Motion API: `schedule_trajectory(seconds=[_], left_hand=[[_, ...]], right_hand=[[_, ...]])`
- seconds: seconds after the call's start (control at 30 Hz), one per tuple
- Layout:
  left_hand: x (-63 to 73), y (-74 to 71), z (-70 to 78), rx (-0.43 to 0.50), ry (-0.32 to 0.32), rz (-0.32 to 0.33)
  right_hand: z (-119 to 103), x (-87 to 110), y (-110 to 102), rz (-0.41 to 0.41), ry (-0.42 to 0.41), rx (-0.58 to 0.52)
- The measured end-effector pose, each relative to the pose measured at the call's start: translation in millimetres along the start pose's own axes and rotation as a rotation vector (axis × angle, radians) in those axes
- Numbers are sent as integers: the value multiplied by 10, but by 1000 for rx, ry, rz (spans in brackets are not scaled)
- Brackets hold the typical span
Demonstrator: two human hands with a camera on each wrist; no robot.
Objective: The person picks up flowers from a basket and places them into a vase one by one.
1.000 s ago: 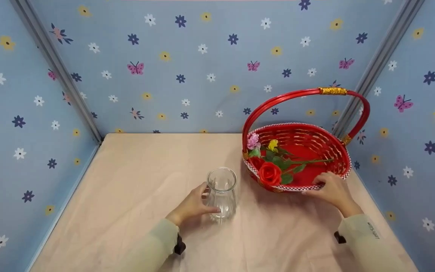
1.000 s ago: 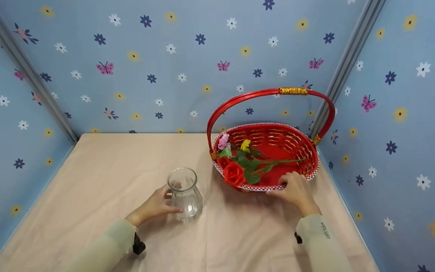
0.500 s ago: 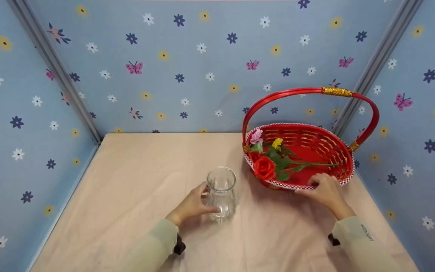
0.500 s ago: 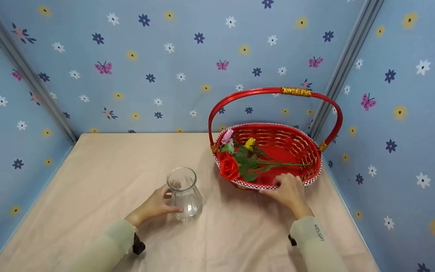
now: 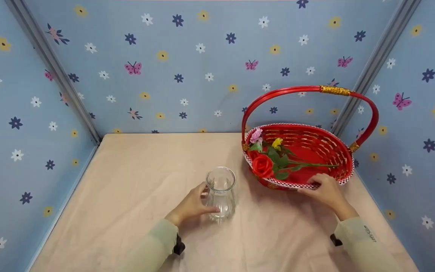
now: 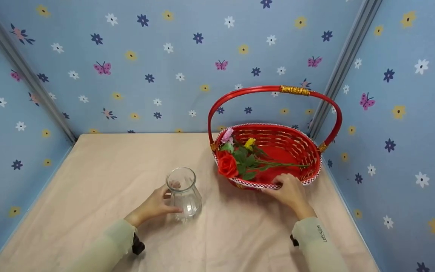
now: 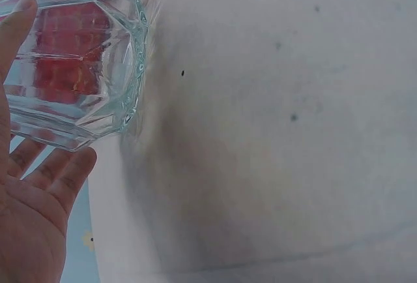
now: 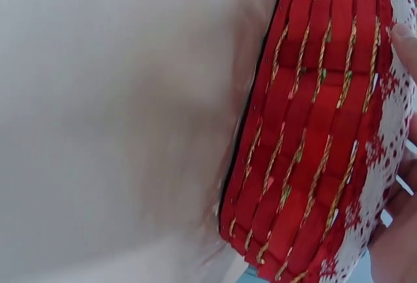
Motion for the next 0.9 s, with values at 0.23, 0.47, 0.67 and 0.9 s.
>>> schedule_trajectory(seconds=[0.23, 0.47, 0.67, 0.9], left_hand=[[-8, -6, 7, -14, 7, 11], [-4, -6, 25, -13, 16, 18], [-1, -8, 41, -17, 26, 16], [-2, -6, 11, 1, 17, 2]], right_hand=[[3, 10, -96, -16, -60, -28], [-39, 24, -104, -57, -122, -49], [-112, 69, -91, -61, -149, -60], [-162, 96, -4, -94, -129, -63]])
Point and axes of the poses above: each hand's wrist, its own x-axis away from the middle knuckle, its own y-axis out of the palm, z = x × y, the point moved 10 cm from there along -x, towards the middle knuckle, and after that the axes turned 2 degrees about -x, right-handed, at the moved point
